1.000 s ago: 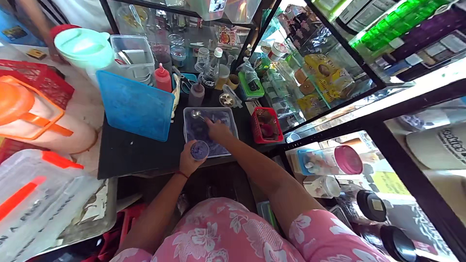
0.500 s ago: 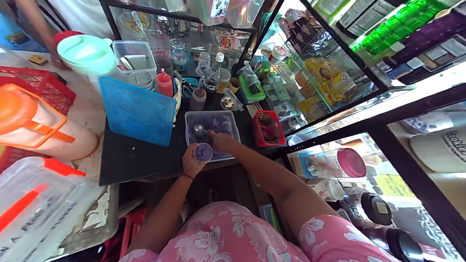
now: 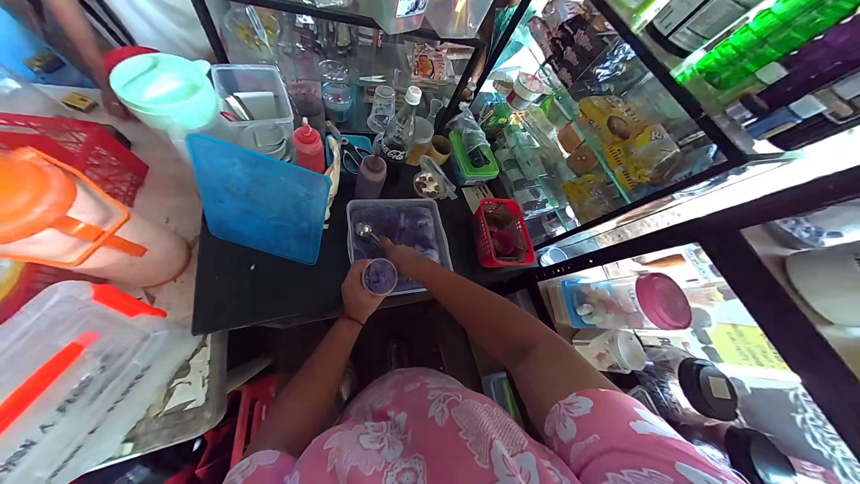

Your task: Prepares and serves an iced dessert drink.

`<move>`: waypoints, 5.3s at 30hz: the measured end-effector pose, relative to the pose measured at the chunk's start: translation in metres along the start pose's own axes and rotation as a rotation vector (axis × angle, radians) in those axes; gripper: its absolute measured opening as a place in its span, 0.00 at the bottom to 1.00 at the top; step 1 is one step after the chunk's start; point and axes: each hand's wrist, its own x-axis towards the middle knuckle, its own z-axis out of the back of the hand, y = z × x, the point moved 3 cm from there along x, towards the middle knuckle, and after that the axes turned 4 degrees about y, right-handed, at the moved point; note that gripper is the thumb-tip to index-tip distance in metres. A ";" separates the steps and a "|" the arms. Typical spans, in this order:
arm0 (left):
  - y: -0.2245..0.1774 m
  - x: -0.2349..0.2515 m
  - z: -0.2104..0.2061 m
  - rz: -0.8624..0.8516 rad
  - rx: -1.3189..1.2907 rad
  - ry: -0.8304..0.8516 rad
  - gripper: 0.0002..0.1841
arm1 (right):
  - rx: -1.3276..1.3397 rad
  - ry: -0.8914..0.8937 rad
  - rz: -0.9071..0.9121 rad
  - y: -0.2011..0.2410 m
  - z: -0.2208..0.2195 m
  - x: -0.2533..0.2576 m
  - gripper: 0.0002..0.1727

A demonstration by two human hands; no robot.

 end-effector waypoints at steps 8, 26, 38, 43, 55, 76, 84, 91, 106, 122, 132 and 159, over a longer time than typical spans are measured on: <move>0.000 0.001 0.000 -0.040 -0.042 -0.010 0.37 | 0.035 -0.208 -0.096 -0.016 0.027 0.002 0.43; 0.009 -0.003 -0.009 -0.063 -0.049 -0.097 0.40 | 0.423 0.210 -0.031 -0.037 0.001 -0.011 0.34; -0.013 0.023 0.011 0.151 -0.121 0.091 0.41 | 1.820 0.414 0.550 -0.089 -0.072 -0.013 0.20; -0.016 0.057 0.022 0.391 -0.057 0.271 0.42 | 1.887 0.450 0.687 -0.093 -0.062 -0.042 0.12; -0.054 0.105 -0.010 0.460 0.185 0.540 0.44 | 0.368 -0.210 0.085 -0.031 0.006 -0.129 0.42; -0.036 0.104 0.000 0.451 -0.063 0.528 0.46 | 0.214 -0.273 0.073 -0.035 0.018 -0.134 0.37; -0.029 0.101 -0.005 0.445 -0.244 0.506 0.49 | 0.219 -0.303 0.062 -0.037 0.018 -0.132 0.38; -0.041 0.108 0.002 0.423 -0.142 0.568 0.46 | 0.093 -0.376 0.129 -0.037 0.046 -0.142 0.37; -0.026 0.105 0.000 0.426 -0.306 0.428 0.47 | -0.136 -0.368 0.063 -0.020 0.052 -0.136 0.36; -0.031 0.116 -0.003 0.316 -0.166 0.436 0.49 | 0.754 -0.287 0.255 -0.043 0.017 -0.110 0.35; -0.034 0.124 -0.004 0.379 0.010 0.472 0.46 | 0.103 -0.340 0.024 -0.019 0.025 -0.118 0.37; -0.026 0.124 -0.004 0.435 -0.211 0.506 0.47 | 0.113 -0.378 0.068 -0.033 0.051 -0.139 0.34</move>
